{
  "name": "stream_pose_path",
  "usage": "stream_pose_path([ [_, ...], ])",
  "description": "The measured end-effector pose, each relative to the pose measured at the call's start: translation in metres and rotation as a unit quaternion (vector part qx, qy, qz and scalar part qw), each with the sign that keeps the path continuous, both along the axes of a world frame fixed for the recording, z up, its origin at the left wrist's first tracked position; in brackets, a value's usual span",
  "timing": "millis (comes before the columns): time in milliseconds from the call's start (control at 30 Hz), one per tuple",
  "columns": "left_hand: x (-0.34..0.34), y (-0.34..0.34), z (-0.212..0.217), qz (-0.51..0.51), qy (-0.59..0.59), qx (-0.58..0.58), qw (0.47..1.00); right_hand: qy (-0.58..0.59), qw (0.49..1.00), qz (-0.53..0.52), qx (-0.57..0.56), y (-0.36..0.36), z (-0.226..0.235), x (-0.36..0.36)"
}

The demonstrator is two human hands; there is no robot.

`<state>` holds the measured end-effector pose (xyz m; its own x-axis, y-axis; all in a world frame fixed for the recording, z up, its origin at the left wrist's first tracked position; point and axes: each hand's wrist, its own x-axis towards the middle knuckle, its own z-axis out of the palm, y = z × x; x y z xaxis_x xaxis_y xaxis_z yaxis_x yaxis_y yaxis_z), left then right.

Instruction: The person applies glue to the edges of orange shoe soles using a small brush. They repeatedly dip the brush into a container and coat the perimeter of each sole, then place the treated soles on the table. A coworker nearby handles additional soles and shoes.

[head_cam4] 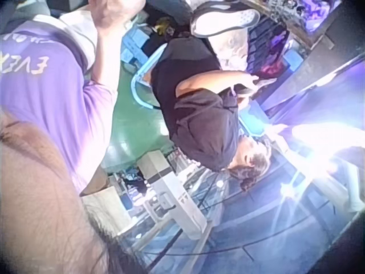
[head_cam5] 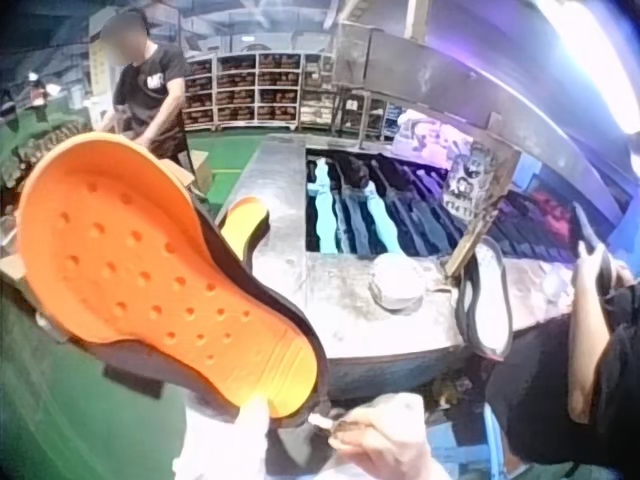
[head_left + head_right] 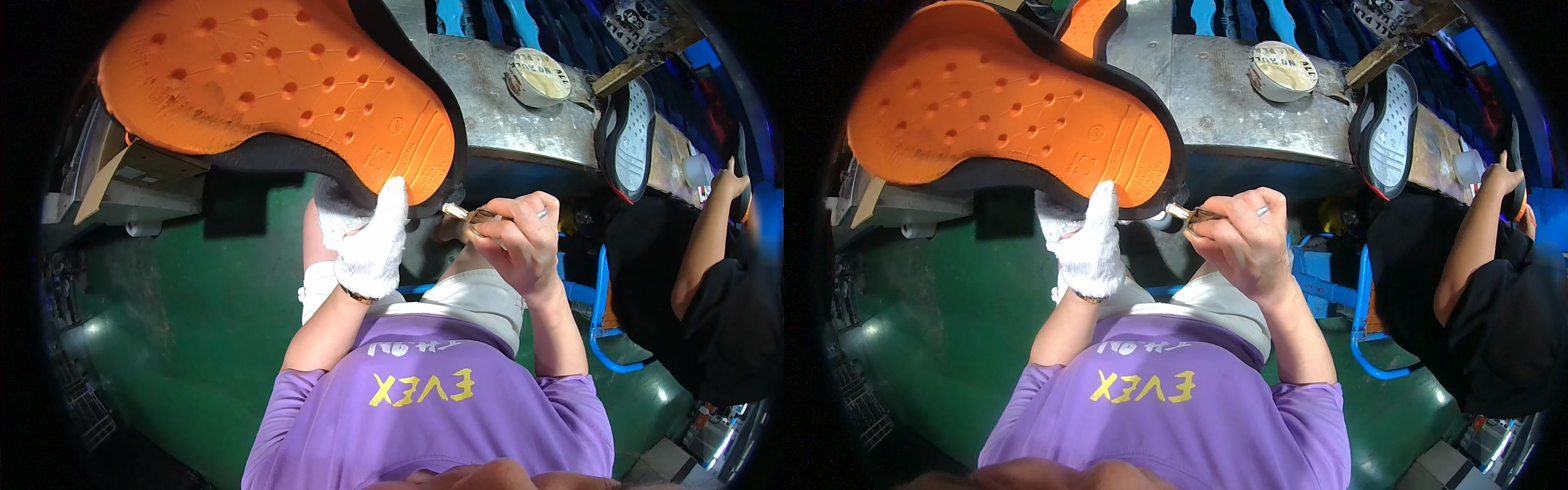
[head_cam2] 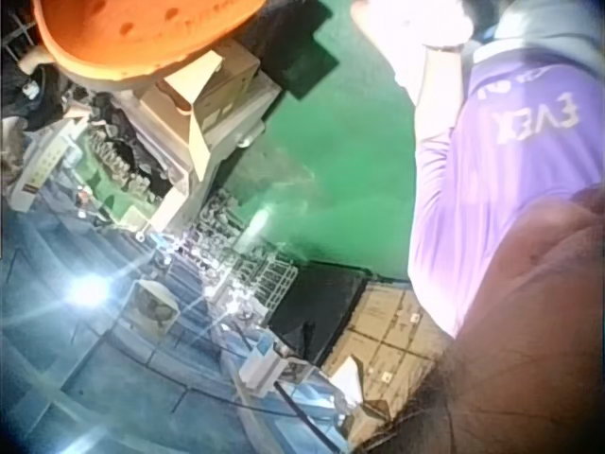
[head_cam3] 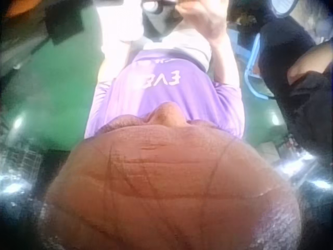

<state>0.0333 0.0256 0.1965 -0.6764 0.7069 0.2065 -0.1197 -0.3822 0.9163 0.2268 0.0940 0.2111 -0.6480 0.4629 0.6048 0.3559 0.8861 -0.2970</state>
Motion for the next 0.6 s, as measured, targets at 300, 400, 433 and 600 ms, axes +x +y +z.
stream_pose_path([
  [300,-0.007,0.039,-0.018,-0.042,-0.028,0.009,0.999,0.058,0.997,-0.017,-0.056,-0.001,-0.019,0.017],
  [400,-0.014,0.08,-0.031,-0.043,0.016,-0.002,0.999,0.115,0.988,-0.096,-0.05,-0.002,-0.024,0.024],
  [433,-0.02,0.096,-0.033,-0.04,0.084,-0.033,0.995,0.12,0.986,-0.108,-0.051,-0.002,-0.024,0.027],
  [600,-0.041,0.152,-0.035,-0.119,0.193,-0.217,0.95,0.158,0.969,-0.171,-0.081,0.008,-0.013,0.032],
])
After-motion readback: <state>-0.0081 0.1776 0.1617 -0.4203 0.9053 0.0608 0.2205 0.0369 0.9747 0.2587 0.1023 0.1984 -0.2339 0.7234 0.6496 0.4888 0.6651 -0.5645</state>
